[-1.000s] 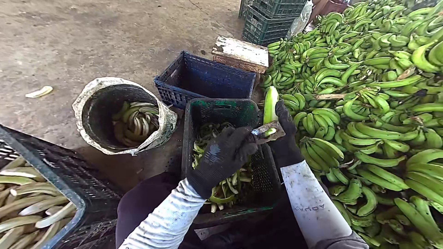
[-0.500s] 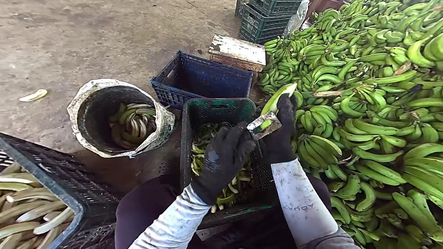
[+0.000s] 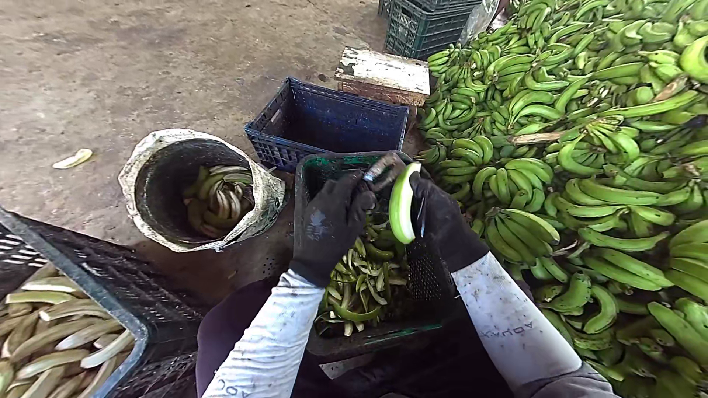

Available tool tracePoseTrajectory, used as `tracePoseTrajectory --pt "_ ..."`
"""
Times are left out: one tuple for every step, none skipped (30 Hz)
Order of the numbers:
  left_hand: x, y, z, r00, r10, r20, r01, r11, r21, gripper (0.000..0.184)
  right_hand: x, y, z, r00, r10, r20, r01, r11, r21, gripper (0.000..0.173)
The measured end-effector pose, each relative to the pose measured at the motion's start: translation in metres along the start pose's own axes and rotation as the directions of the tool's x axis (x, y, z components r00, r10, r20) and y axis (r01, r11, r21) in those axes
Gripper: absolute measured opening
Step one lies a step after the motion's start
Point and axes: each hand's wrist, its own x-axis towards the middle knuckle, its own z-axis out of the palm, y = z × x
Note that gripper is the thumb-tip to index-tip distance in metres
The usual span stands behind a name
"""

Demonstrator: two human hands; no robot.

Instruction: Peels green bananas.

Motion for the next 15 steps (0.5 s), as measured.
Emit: tracePoseTrajectory --pt "-0.006 0.007 0.008 0.999 0.051 -0.004 -0.051 0.998 0.021 0.052 0.005 0.001 -0.001 0.997 -0.052 -0.062 0.058 0.993 0.099 0.028" --pt "-0.01 0.014 0.014 0.995 0.098 -0.008 -0.098 0.994 0.042 0.052 0.01 0.001 -0.002 0.991 -0.078 -0.112 0.101 0.971 0.215 0.029" --pt "-0.014 0.02 0.017 0.99 0.138 -0.015 -0.136 0.988 0.069 0.051 0.015 0.002 -0.004 0.984 -0.09 -0.155 0.136 0.938 0.319 0.03" --pt "-0.016 0.025 0.019 0.984 0.173 -0.029 -0.17 0.981 0.096 0.049 0.02 0.003 -0.007 0.976 -0.092 -0.195 0.166 0.898 0.407 0.033" --pt "-0.017 0.027 0.021 0.978 0.203 -0.045 -0.196 0.973 0.124 0.049 0.023 0.004 -0.01 0.966 -0.074 -0.249 0.189 0.859 0.475 0.036" --pt "-0.019 0.029 0.022 0.971 0.23 -0.067 -0.218 0.964 0.154 0.049 0.024 0.004 -0.012 0.952 -0.047 -0.303 0.208 0.826 0.525 0.036" --pt "-0.02 0.03 0.023 0.965 0.248 -0.083 -0.231 0.957 0.176 0.048 0.025 0.002 -0.012 0.933 -0.024 -0.36 0.234 0.801 0.552 0.035" --pt "-0.022 0.031 0.024 0.963 0.255 -0.091 -0.235 0.954 0.186 0.048 0.025 0.001 -0.011 0.907 -0.013 -0.42 0.264 0.796 0.545 0.033" --pt "-0.022 0.032 0.025 0.962 0.255 -0.094 -0.235 0.954 0.187 0.048 0.024 -0.001 -0.01 0.885 -0.01 -0.465 0.286 0.8 0.527 0.031" --pt "-0.023 0.032 0.026 0.963 0.252 -0.091 -0.233 0.956 0.18 0.047 0.024 -0.001 -0.011 0.882 -0.008 -0.472 0.283 0.809 0.515 0.03" --pt "-0.022 0.031 0.027 0.966 0.245 -0.078 -0.229 0.958 0.17 0.047 0.023 0.001 -0.015 0.901 -0.015 -0.434 0.256 0.826 0.503 0.031" --pt "-0.021 0.03 0.027 0.972 0.226 -0.059 -0.215 0.965 0.149 0.046 0.022 0.003 -0.02 0.931 -0.028 -0.365 0.208 0.86 0.465 0.033" --pt "-0.019 0.027 0.027 0.98 0.195 -0.035 -0.19 0.975 0.117 0.046 0.02 0.003 -0.021 0.954 -0.035 -0.296 0.156 0.906 0.393 0.035" --pt "-0.017 0.024 0.026 0.988 0.155 -0.007 -0.154 0.985 0.08 0.044 0.016 0.003 -0.02 0.967 -0.029 -0.253 0.104 0.952 0.288 0.037" --pt "-0.013 0.021 0.025 0.993 0.114 0.021 -0.115 0.992 0.042 0.044 0.012 0.003 -0.016 0.977 -0.012 -0.215 0.051 0.982 0.179 0.04"
